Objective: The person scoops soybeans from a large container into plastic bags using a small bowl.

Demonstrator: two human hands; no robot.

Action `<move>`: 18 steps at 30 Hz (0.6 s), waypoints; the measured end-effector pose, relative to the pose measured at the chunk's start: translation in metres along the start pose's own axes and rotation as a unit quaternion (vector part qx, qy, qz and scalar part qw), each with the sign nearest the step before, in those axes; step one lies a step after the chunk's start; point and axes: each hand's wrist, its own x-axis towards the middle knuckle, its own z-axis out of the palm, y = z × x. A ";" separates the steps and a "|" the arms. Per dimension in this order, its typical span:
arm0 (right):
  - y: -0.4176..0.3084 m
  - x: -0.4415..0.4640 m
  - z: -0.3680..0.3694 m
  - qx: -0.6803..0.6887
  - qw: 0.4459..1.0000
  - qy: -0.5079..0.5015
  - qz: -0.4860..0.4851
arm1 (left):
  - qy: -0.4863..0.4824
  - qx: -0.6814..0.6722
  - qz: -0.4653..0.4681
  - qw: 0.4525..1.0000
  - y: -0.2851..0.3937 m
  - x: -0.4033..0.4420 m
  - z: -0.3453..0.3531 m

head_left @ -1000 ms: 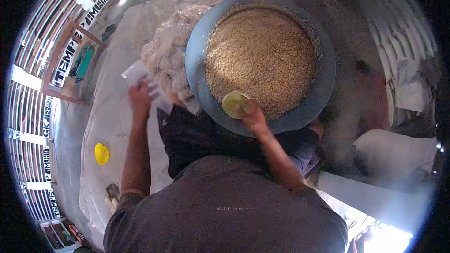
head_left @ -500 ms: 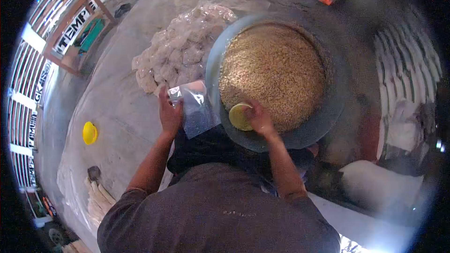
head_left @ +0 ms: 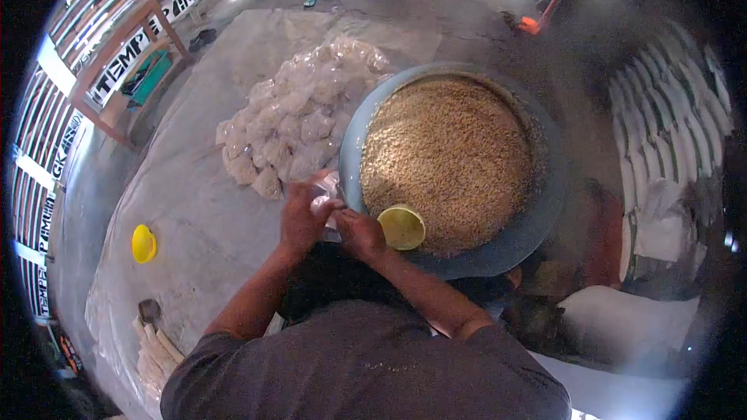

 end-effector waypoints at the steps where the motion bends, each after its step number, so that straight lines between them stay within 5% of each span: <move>1: -0.005 -0.001 -0.012 0.016 1.000 0.009 0.009 | 0.046 0.055 0.010 0.997 0.003 0.006 -0.007; 3: -0.019 0.002 -0.032 0.005 0.999 0.045 -0.013 | -0.043 0.005 -0.217 0.975 -0.012 -0.014 -0.008; 5: -0.032 -0.002 -0.022 -0.046 0.992 0.095 -0.068 | -0.165 -0.066 -0.342 0.923 -0.003 -0.020 -0.026; 8: -0.021 -0.006 0.015 -0.045 0.981 0.124 -0.140 | -0.172 -0.045 -0.206 0.962 -0.018 -0.037 -0.007; 11: -0.027 -0.010 0.020 -0.055 0.992 0.104 -0.044 | -0.118 -0.109 -0.246 0.956 -0.029 -0.033 0.012; 14: 0.003 -0.002 0.009 0.000 0.995 0.076 -0.061 | -0.250 0.052 -0.286 0.924 -0.014 -0.014 -0.002; 17: 0.072 0.009 0.037 0.206 0.913 0.319 0.149 | -0.181 0.165 -0.259 0.934 -0.026 -0.009 -0.014; 18: 0.084 0.006 0.034 0.141 0.927 0.311 0.152 | -0.094 0.204 -0.132 0.965 -0.019 -0.007 -0.008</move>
